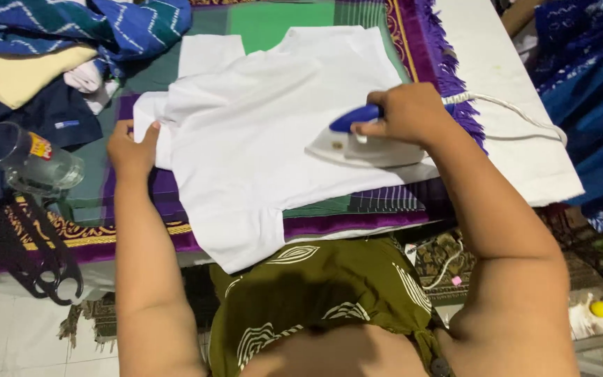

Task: Iron and fold a white shirt on a floor mat

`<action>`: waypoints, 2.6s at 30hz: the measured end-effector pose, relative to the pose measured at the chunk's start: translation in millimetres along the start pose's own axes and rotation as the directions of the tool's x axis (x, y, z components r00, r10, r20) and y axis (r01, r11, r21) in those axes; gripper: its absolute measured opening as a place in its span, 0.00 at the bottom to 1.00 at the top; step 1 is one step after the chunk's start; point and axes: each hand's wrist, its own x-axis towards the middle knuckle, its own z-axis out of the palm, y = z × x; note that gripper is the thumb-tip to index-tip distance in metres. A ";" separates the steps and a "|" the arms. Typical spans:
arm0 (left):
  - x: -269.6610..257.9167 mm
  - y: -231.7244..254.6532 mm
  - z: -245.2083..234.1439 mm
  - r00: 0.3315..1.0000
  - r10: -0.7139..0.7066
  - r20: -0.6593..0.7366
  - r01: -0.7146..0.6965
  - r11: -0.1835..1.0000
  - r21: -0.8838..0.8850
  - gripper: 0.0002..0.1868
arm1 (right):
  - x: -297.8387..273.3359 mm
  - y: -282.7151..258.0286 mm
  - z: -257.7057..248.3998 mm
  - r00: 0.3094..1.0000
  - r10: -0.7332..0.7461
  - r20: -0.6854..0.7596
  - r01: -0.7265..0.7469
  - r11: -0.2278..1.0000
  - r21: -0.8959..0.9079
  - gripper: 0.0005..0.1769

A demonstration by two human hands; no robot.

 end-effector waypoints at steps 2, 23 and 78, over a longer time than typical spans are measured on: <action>-1.7 3.2 -0.7 0.999 -0.021 0.025 0.021 1.000 -0.007 0.24 | -19.6 0.5 -3.2 0.998 -0.030 0.058 0.031 0.999 -0.022 0.40; 8.1 34.3 -23.8 0.878 -0.283 0.385 0.478 0.493 -0.727 0.29 | 6.4 25.3 4.6 0.974 0.224 -0.029 -0.225 0.974 -0.029 0.41; -13.6 33.6 -61.2 0.604 0.028 0.797 0.504 0.761 -0.408 0.25 | 131.7 -183.5 12.3 0.947 -0.291 -0.138 0.307 0.945 0.111 0.36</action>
